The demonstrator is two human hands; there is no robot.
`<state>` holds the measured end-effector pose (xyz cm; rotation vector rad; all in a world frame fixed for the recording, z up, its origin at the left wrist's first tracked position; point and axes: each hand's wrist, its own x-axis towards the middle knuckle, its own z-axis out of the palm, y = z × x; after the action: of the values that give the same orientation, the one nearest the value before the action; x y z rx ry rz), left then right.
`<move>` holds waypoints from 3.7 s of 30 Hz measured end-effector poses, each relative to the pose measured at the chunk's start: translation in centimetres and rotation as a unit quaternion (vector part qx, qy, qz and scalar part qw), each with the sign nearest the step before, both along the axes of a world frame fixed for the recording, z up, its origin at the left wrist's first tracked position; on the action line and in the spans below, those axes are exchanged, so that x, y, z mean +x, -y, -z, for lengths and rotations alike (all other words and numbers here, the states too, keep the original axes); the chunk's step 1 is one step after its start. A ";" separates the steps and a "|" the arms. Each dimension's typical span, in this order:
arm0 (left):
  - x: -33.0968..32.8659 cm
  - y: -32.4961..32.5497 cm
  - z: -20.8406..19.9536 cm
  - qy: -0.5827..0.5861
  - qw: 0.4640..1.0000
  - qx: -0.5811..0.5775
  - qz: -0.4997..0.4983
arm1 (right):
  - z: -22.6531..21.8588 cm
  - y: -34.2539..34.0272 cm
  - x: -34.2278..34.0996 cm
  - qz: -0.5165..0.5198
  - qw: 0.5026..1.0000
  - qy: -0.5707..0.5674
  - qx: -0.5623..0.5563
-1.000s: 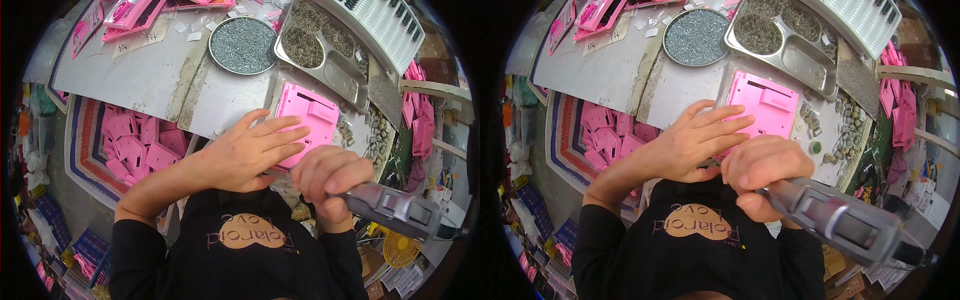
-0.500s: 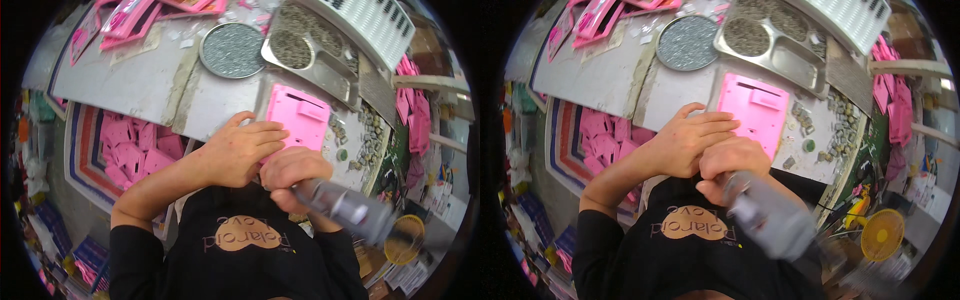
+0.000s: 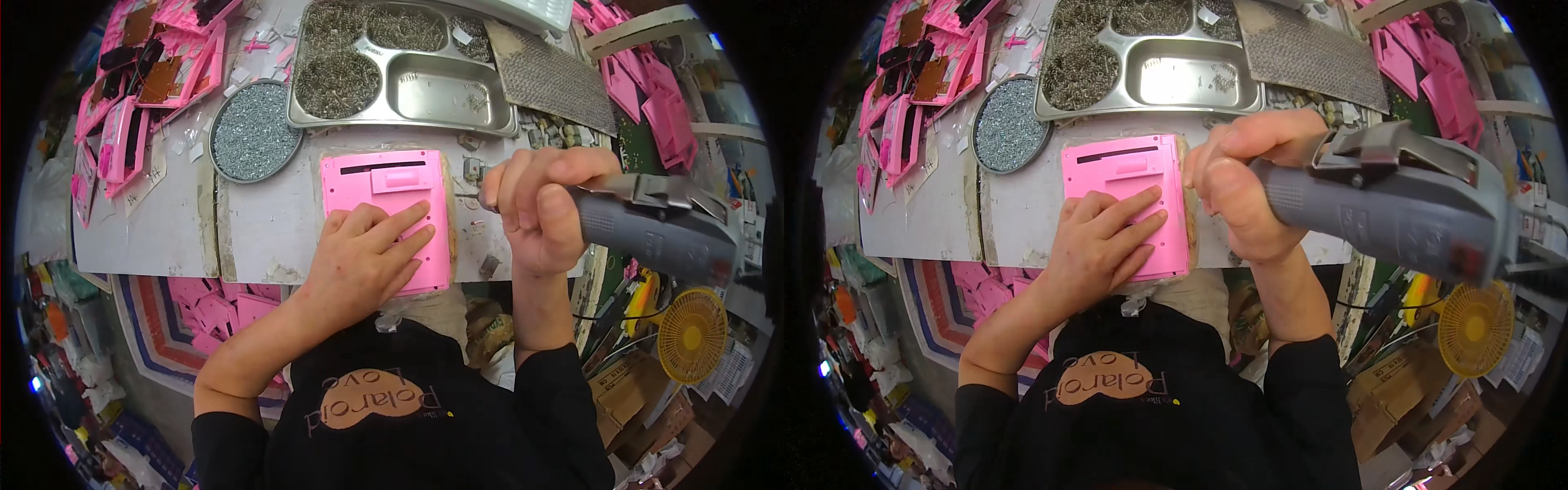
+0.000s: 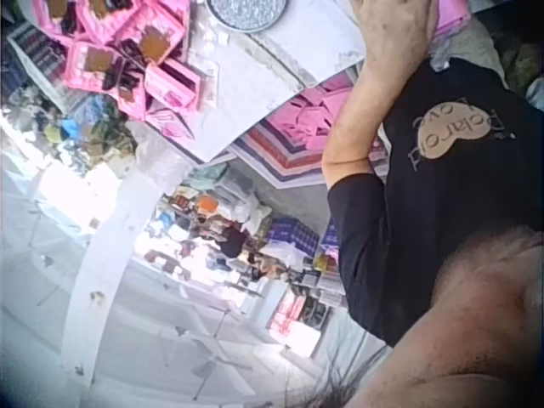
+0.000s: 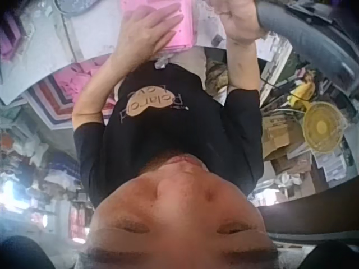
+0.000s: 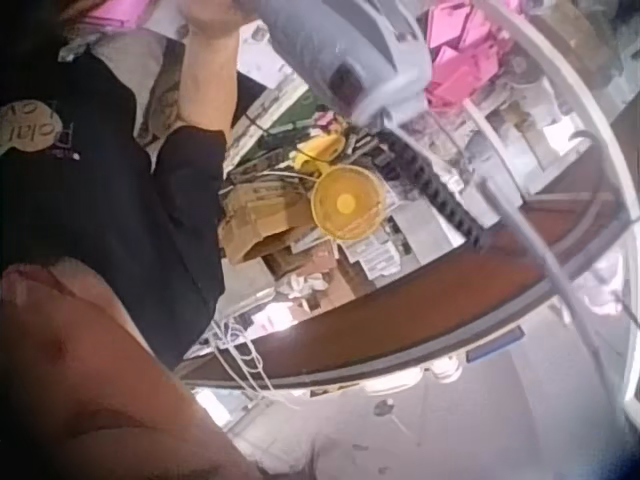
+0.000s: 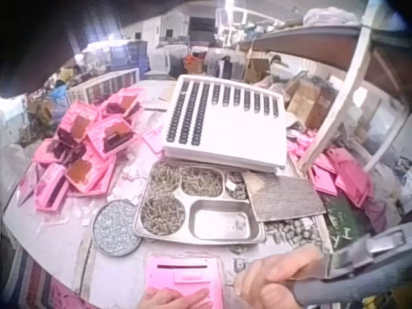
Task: The recorder is assembling electronic components into a pink plastic housing, including wiring, speakers, and circuit boards, and securing them with a screwdriver.
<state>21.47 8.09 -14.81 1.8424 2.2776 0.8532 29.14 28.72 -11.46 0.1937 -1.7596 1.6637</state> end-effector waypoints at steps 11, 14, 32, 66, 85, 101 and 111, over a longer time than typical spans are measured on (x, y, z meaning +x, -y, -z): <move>-0.5 0.4 -0.2 0.049 0.999 0.014 0.007 | 0.5 2.8 4.1 -0.046 0.992 0.081 -0.088; -2.1 -0.5 -1.0 0.230 0.972 0.037 -0.019 | 2.0 3.3 5.1 -0.012 0.990 0.100 -0.095; -7.2 5.4 -6.2 -0.023 0.974 0.204 -0.099 | -5.9 -1.5 5.4 0.009 0.993 0.010 -0.114; -30.1 -5.8 -17.0 -0.126 0.945 -0.051 -0.297 | -1.9 -0.5 4.7 0.111 0.955 0.070 0.264; -3.5 5.0 -6.5 0.129 0.986 0.100 0.034 | 2.2 1.9 4.0 -0.074 0.916 0.362 -0.156; -2.4 6.6 -0.6 0.021 0.987 -0.062 0.144 | 2.5 -0.2 0.3 0.045 0.774 0.496 0.390; 1.9 2.0 -1.2 0.071 0.997 -0.018 0.034 | 0.3 6.1 10.7 -0.029 0.822 0.520 0.232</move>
<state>23.33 6.14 -13.60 1.7729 2.1180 0.8958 39.84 22.64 -11.79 -0.5778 -2.9791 1.4097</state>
